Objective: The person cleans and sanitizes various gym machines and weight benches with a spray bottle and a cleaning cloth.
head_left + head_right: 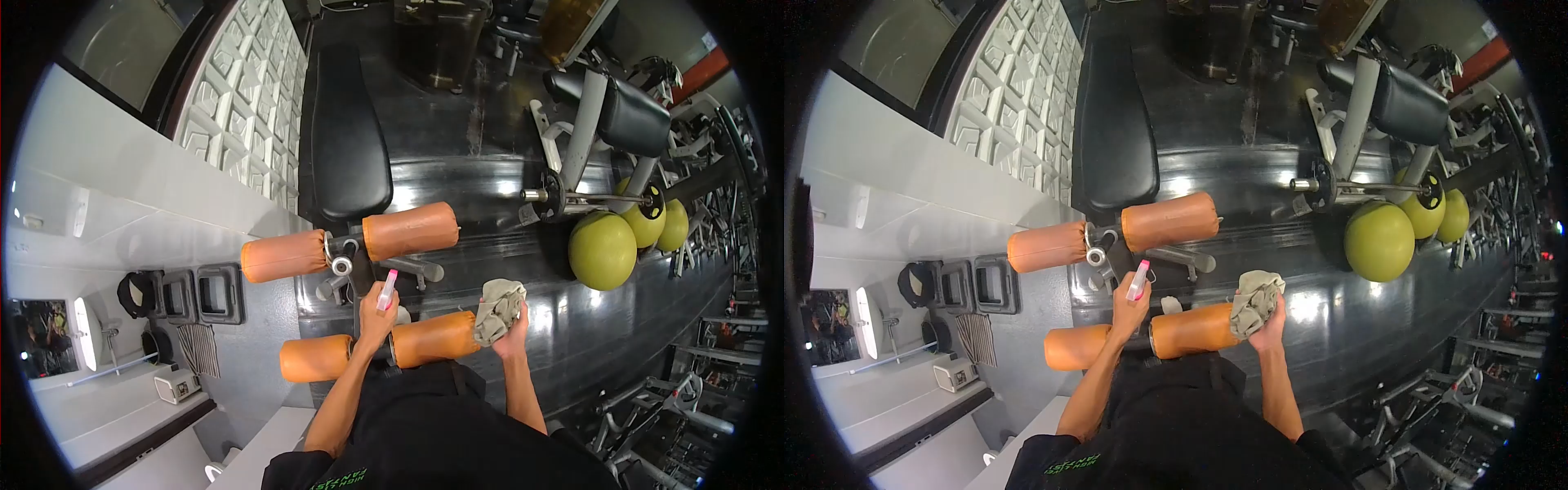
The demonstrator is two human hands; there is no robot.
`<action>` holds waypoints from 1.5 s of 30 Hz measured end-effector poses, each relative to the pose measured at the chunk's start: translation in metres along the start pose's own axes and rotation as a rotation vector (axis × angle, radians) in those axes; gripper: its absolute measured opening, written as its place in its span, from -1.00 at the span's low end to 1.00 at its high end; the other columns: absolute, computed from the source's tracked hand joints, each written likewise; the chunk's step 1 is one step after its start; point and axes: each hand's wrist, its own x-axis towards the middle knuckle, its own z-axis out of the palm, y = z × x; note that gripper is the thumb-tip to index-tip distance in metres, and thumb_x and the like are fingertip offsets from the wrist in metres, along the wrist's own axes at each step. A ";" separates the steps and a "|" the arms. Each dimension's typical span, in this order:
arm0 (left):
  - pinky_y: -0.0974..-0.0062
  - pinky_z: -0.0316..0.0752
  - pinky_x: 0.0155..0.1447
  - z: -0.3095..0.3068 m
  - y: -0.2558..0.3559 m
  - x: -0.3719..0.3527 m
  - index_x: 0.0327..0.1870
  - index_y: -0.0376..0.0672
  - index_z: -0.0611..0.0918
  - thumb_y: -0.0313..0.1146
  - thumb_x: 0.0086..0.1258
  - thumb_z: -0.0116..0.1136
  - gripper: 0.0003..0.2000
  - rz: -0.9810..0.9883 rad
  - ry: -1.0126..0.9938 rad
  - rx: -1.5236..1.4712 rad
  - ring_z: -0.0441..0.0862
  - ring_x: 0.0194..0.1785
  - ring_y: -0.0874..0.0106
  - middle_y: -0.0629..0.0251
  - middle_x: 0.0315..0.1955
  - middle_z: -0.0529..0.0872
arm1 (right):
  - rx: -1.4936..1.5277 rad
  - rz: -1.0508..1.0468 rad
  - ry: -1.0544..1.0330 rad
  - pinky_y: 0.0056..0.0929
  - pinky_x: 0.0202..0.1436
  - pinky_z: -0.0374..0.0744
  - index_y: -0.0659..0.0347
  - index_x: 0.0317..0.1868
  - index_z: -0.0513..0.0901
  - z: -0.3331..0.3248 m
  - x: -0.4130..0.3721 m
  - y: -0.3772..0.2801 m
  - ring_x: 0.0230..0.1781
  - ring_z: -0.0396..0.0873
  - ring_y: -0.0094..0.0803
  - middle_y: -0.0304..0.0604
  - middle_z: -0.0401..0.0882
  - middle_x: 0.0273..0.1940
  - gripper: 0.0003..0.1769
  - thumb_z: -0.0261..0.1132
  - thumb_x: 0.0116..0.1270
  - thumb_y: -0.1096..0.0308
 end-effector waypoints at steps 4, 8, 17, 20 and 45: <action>0.33 0.41 -0.37 0.006 0.005 0.008 -0.27 -0.27 0.55 -0.38 0.28 0.18 -0.85 0.026 0.027 -0.043 0.52 -0.52 0.27 0.08 -0.57 0.56 | -0.139 -0.053 0.076 -0.27 0.10 0.54 0.19 0.22 0.42 0.010 0.040 0.007 0.05 0.53 -0.24 -0.14 0.52 0.09 -0.48 0.12 0.39 0.03; 0.38 0.44 -0.32 -0.001 0.005 0.001 -0.24 -0.27 0.56 -0.41 0.28 0.17 -0.86 0.014 0.011 -0.062 0.54 -0.48 0.29 0.09 -0.52 0.58 | -1.109 -0.720 0.085 -0.44 0.13 0.43 0.31 0.10 0.50 0.059 0.111 0.024 0.04 0.53 -0.29 -0.15 0.58 -0.03 -0.64 0.24 0.31 0.41; 0.56 0.42 -0.34 -0.026 -0.019 -0.032 -0.26 -0.26 0.56 -0.46 0.30 0.18 -0.91 -0.225 0.193 -0.205 0.47 -0.44 0.62 0.35 -0.54 0.56 | -1.840 -1.235 -0.837 -0.15 0.33 0.31 -0.03 0.05 0.60 0.148 0.197 0.155 0.24 0.36 -0.16 -0.16 0.48 0.14 -0.35 0.43 -0.20 0.48; 0.68 0.31 -0.48 -0.031 -0.013 -0.038 -0.25 -0.20 0.57 -0.47 0.34 0.15 -0.95 -0.258 0.227 -0.275 0.41 -0.53 0.72 0.47 -0.58 0.51 | -1.875 -1.057 -0.946 -0.16 0.25 0.36 -0.07 -0.03 0.63 0.149 0.186 0.132 0.20 0.37 -0.21 -0.24 0.49 0.06 -0.49 0.37 -0.11 0.45; 0.67 0.38 -0.45 -0.045 -0.020 -0.047 -0.23 -0.19 0.56 -0.45 0.36 0.16 -0.94 -0.279 0.201 -0.347 0.48 -0.52 0.68 0.45 -0.55 0.54 | -2.095 -1.286 -0.721 -0.19 0.09 0.44 -0.04 -0.15 0.68 0.050 0.177 0.065 -0.02 0.45 -0.12 -0.11 0.50 -0.05 -0.69 0.26 0.04 0.40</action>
